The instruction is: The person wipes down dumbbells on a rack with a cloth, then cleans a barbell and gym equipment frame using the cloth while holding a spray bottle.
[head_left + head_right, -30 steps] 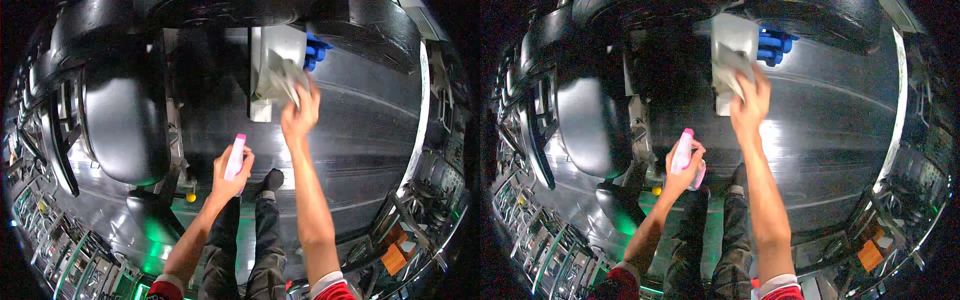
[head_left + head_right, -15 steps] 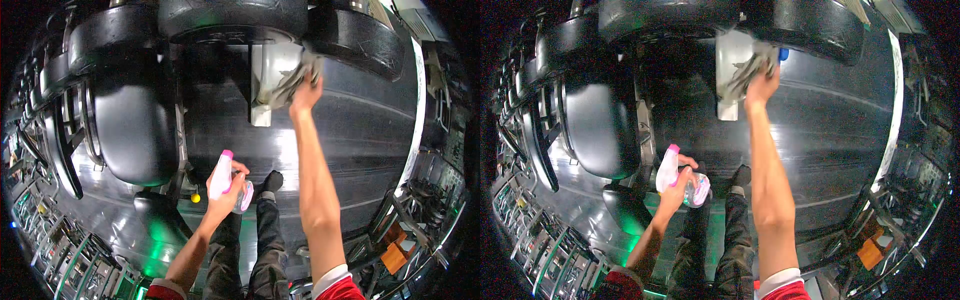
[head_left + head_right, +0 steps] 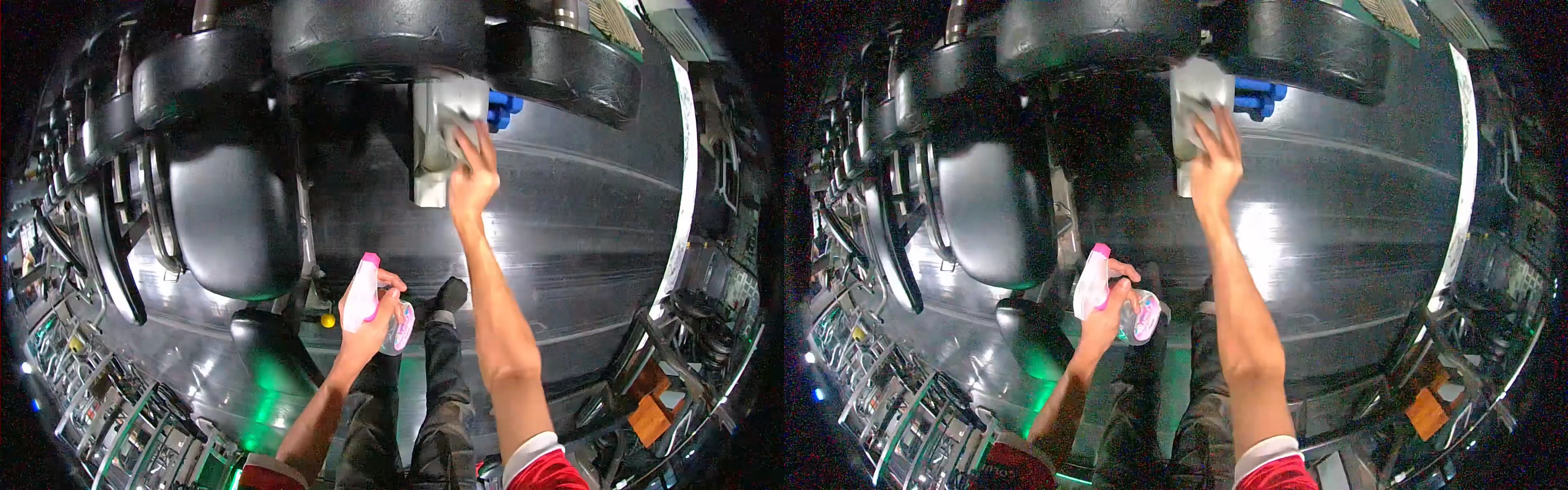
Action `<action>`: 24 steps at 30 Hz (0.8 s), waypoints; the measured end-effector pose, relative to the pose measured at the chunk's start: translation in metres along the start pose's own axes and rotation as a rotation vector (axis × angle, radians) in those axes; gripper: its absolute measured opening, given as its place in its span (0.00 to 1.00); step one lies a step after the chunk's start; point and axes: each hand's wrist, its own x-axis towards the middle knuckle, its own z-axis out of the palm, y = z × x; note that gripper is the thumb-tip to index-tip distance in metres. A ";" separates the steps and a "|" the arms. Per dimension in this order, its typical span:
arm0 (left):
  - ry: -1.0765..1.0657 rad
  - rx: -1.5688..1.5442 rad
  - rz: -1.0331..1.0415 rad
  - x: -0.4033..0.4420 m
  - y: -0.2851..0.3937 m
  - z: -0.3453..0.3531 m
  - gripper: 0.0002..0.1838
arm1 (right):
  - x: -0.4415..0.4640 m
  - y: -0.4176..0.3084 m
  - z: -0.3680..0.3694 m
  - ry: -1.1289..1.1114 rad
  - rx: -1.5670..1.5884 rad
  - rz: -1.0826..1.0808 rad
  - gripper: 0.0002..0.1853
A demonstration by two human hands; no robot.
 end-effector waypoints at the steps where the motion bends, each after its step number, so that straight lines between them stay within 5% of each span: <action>1: -0.011 0.022 0.008 0.000 0.002 0.000 0.07 | 0.027 -0.031 0.004 -0.055 -0.097 -0.194 0.31; 3: -0.017 0.042 -0.014 -0.003 0.004 0.001 0.07 | 0.051 -0.045 0.019 -0.111 -0.198 -0.386 0.29; 5: -0.024 0.057 0.000 -0.005 0.008 0.003 0.06 | 0.058 -0.035 0.036 -0.348 -0.671 -0.571 0.22; 11: -0.095 0.127 0.040 -0.022 0.034 0.010 0.06 | 0.004 -0.004 0.006 -0.631 -0.861 -0.779 0.15; 14: -0.139 0.152 0.027 -0.035 0.051 0.013 0.11 | -0.035 -0.014 -0.038 -0.770 -0.673 -0.379 0.13; 17: -0.016 0.339 0.109 -0.055 0.062 0.014 0.22 | -0.074 -0.044 -0.095 -0.694 -0.452 0.065 0.22; 19: -0.041 0.362 0.100 -0.077 0.074 0.015 0.22 | -0.094 -0.053 -0.145 -0.699 -0.093 0.242 0.30; 22: -0.123 0.319 0.107 -0.111 0.088 0.025 0.19 | -0.153 -0.059 -0.217 -0.431 0.136 0.600 0.24; 24: -0.329 0.417 -0.153 -0.130 0.112 0.029 0.15 | -0.178 -0.083 -0.264 -0.349 0.264 0.871 0.26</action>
